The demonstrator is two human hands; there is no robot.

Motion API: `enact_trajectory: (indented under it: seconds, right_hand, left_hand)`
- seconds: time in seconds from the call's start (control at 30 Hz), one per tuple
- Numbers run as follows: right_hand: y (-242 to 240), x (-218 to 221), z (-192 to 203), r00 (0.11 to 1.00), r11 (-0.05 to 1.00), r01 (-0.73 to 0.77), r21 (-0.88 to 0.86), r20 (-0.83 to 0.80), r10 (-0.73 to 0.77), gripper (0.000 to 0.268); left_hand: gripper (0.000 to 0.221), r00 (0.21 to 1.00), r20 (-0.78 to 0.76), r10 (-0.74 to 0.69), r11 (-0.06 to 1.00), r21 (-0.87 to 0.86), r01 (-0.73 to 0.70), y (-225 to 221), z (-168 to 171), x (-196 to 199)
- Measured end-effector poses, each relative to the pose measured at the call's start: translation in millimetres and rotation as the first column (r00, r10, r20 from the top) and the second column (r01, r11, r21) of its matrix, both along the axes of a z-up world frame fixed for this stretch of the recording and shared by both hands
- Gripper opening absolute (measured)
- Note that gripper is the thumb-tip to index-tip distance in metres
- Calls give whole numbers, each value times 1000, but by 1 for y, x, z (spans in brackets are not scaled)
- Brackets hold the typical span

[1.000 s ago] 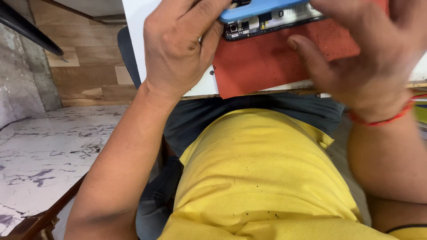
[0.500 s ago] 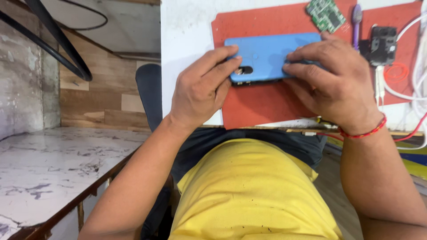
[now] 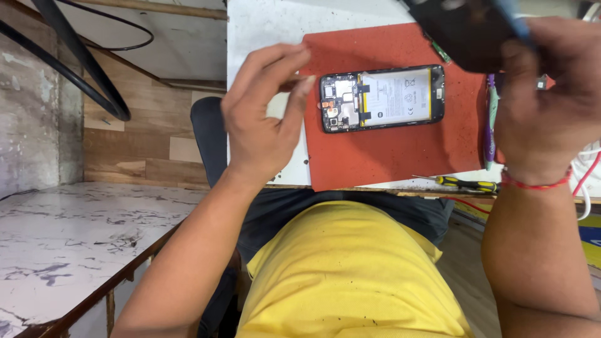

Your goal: The person uses a screwdriver to remove screws from the back of a disassembled smartphone. They then pick up a blue phone case, inspect it, and attempt to fit it onto the phone body, aligning the edges and pressing down to secure it.

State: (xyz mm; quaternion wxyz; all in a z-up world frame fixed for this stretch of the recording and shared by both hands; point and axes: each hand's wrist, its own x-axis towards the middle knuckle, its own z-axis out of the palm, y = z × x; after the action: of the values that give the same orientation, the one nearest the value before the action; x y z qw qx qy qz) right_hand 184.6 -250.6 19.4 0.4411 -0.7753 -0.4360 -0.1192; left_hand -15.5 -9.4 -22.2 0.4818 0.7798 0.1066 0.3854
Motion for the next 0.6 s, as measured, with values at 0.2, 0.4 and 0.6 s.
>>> enact_trajectory:
  seconds: [0.2,0.4,0.6]
  right_hand:
    - [-36,18,-22,906,976,170,134,-412,-101,15]
    - [-44,23,-41,878,871,309,382,-467,-106,8]
    - [-54,32,-58,866,797,293,529,-499,12,4]
  left_hand:
    - [15,992,-104,78,997,-17,-80,-2,-1,-19]
    - [13,981,-158,113,992,68,-103,-8,5,-16]
    - [13,976,-193,97,988,134,-71,-9,3,-7]
